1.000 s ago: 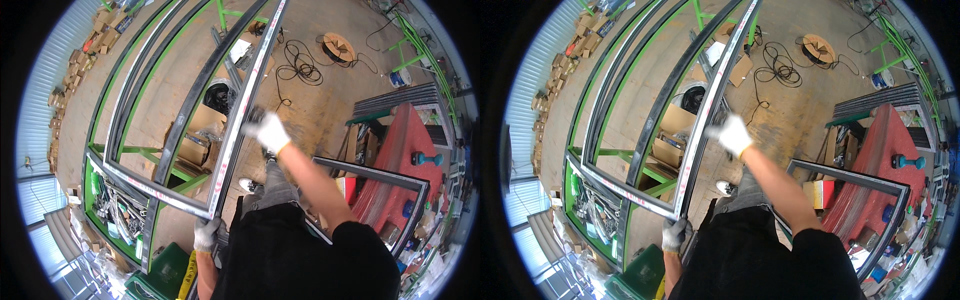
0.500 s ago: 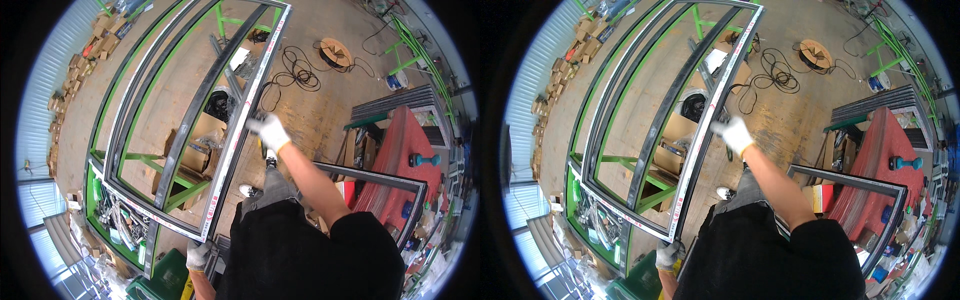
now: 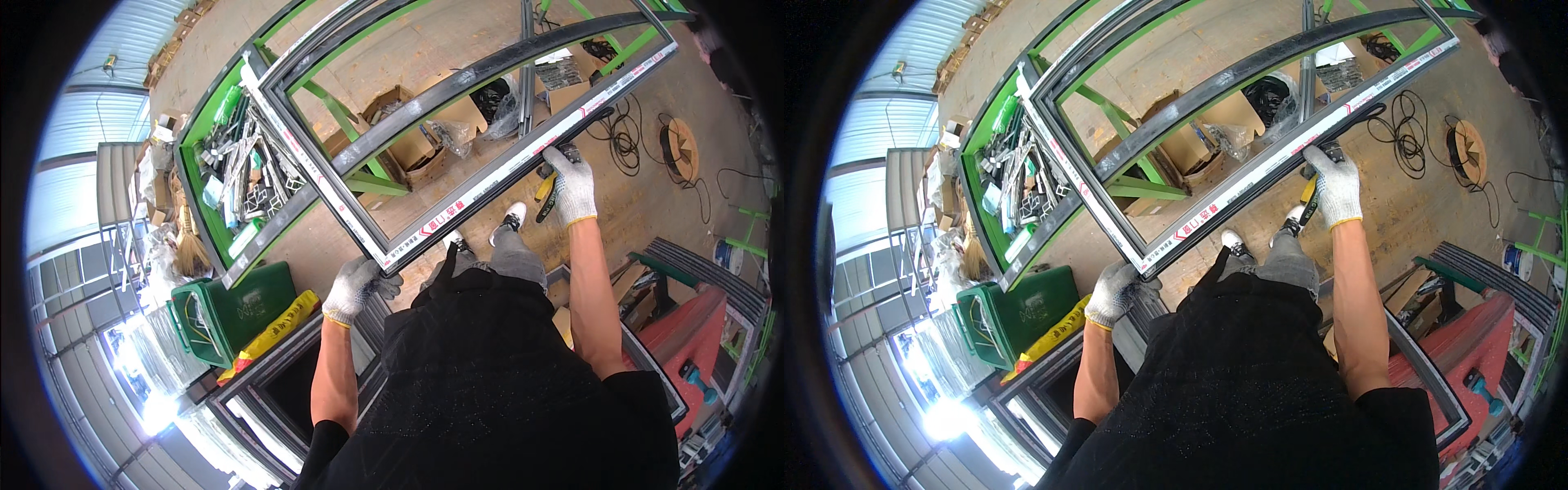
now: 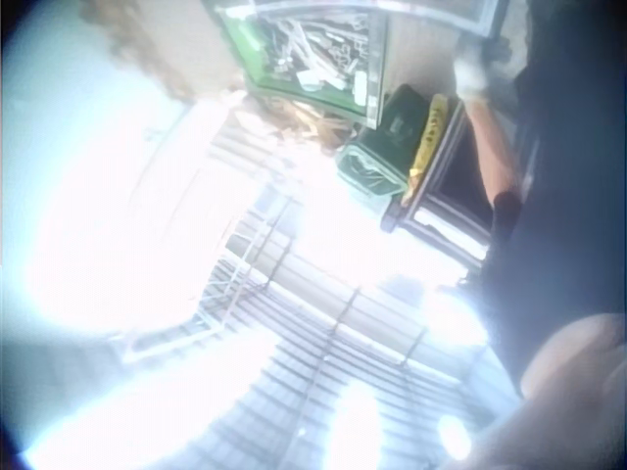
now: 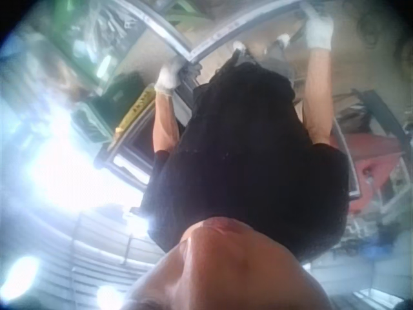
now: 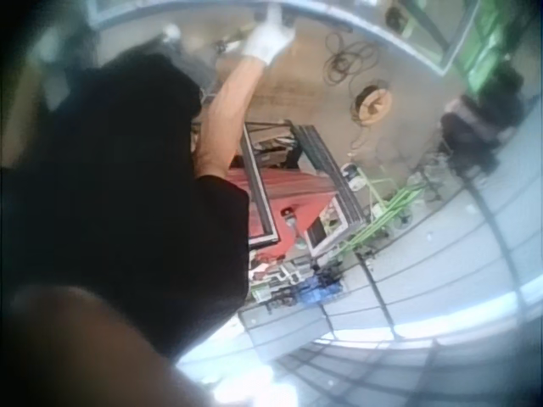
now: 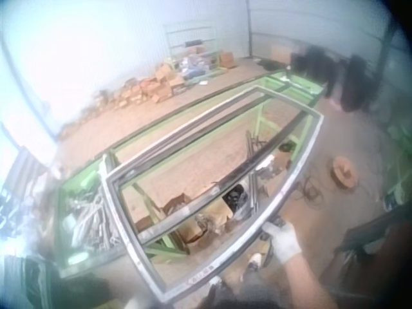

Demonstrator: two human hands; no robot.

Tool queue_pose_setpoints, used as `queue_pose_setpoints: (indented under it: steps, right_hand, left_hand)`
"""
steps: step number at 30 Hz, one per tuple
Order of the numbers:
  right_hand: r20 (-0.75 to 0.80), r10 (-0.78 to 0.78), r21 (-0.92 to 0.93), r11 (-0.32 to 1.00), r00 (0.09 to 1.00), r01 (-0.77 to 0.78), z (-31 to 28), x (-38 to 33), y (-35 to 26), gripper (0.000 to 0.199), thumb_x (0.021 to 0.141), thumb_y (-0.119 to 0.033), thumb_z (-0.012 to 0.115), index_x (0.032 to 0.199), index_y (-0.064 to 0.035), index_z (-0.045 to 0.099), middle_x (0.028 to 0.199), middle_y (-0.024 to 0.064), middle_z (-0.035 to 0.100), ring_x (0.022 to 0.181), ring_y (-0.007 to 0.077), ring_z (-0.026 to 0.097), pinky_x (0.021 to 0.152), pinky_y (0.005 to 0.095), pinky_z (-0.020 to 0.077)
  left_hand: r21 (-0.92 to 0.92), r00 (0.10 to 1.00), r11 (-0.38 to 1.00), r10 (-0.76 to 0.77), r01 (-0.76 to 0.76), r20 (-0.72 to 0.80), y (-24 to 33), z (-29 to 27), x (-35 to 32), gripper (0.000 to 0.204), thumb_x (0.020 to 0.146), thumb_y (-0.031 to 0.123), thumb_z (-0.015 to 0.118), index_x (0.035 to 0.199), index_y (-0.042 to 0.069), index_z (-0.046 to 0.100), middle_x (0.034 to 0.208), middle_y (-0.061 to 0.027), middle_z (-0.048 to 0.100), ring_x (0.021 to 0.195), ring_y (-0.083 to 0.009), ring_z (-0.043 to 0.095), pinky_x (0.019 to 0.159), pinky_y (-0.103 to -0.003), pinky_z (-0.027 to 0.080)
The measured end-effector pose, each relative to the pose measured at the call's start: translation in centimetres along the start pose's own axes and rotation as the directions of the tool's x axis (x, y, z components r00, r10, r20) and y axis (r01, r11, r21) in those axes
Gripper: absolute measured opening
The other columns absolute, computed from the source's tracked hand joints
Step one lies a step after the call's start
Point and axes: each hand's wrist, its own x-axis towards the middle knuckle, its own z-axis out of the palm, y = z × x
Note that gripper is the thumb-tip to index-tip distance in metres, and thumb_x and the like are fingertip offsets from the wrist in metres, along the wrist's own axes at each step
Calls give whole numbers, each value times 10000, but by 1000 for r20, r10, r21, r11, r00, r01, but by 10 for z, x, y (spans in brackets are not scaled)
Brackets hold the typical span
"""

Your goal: The person assembles aluminum window frames by inserting corner connectors and securing them with a handheld rivet gun. They repeatedly lift frames, align corners, and fasten joints before stacking completed frames on a nearby rack.

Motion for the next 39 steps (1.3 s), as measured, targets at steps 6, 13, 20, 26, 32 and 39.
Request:
queue_pose_setpoints:
  steps: [6, 13, 20, 26, 32, 39]
  right_hand:
    - [78, -22, -58, 998, 997, 27, -5, 0, -1, 261, 943, -207, 817, 1104, -9, 764, 912, 62, 730, 776, 176, 663, 728, 331, 532]
    - [97, -1, -88, 996, 995, 10, 4, -7, 5, 391, 953, -200, 829, 1283, -6, 752, 1027, 48, 774, 811, 128, 656, 795, 303, 548]
    - [15, -91, -146, 985, 996, 93, 6, -13, -19, 378, 928, -167, 822, 1231, 37, 726, 1022, 83, 760, 924, 176, 674, 847, 334, 546]
    - [-23, 50, -209, 976, 998, -53, -30, 17, -52, 327, 926, -176, 816, 1185, 12, 750, 997, 83, 784, 880, 170, 692, 838, 338, 569]
    - [-105, -95, -106, 991, 990, 84, -36, 81, -27, 299, 848, -214, 854, 1020, 5, 743, 927, 122, 767, 851, 236, 724, 814, 379, 581]
    - [-59, -180, -128, 977, 982, 171, -99, 161, -68, 379, 835, -246, 844, 1089, 20, 749, 986, 163, 801, 899, 265, 764, 855, 405, 605]
  left_hand:
    - [15, 999, 1000, 26, -25, -43, -3, -11, -1, 424, 1092, 285, 577, 1196, -116, 668, 1006, -227, 788, 818, -300, 785, 744, -405, 647]
    - [419, 731, 855, 492, -304, -473, 72, -16, -10, 388, 1103, 174, 600, 1421, -46, 625, 1080, -119, 752, 855, -164, 699, 768, -307, 582]
    - [781, 653, 354, 752, -515, 89, 143, 124, 77, 326, 1009, 78, 635, 1306, -43, 689, 1105, -177, 777, 1015, -255, 752, 954, -372, 578]
    - [905, 862, 193, 429, -379, 269, 161, 288, 197, 539, 928, 395, 739, 1299, 5, 716, 1212, -261, 775, 1153, -424, 752, 1007, -492, 567]
    - [899, 943, 294, 185, -323, 278, 171, 321, 249, 524, 856, 419, 764, 1130, -29, 751, 1021, -275, 774, 1032, -395, 769, 935, -472, 565]
    - [962, 979, 203, 125, -185, 162, 165, 302, 225, 509, 873, 354, 814, 1170, -32, 665, 1066, -269, 740, 1022, -403, 742, 913, -469, 560]
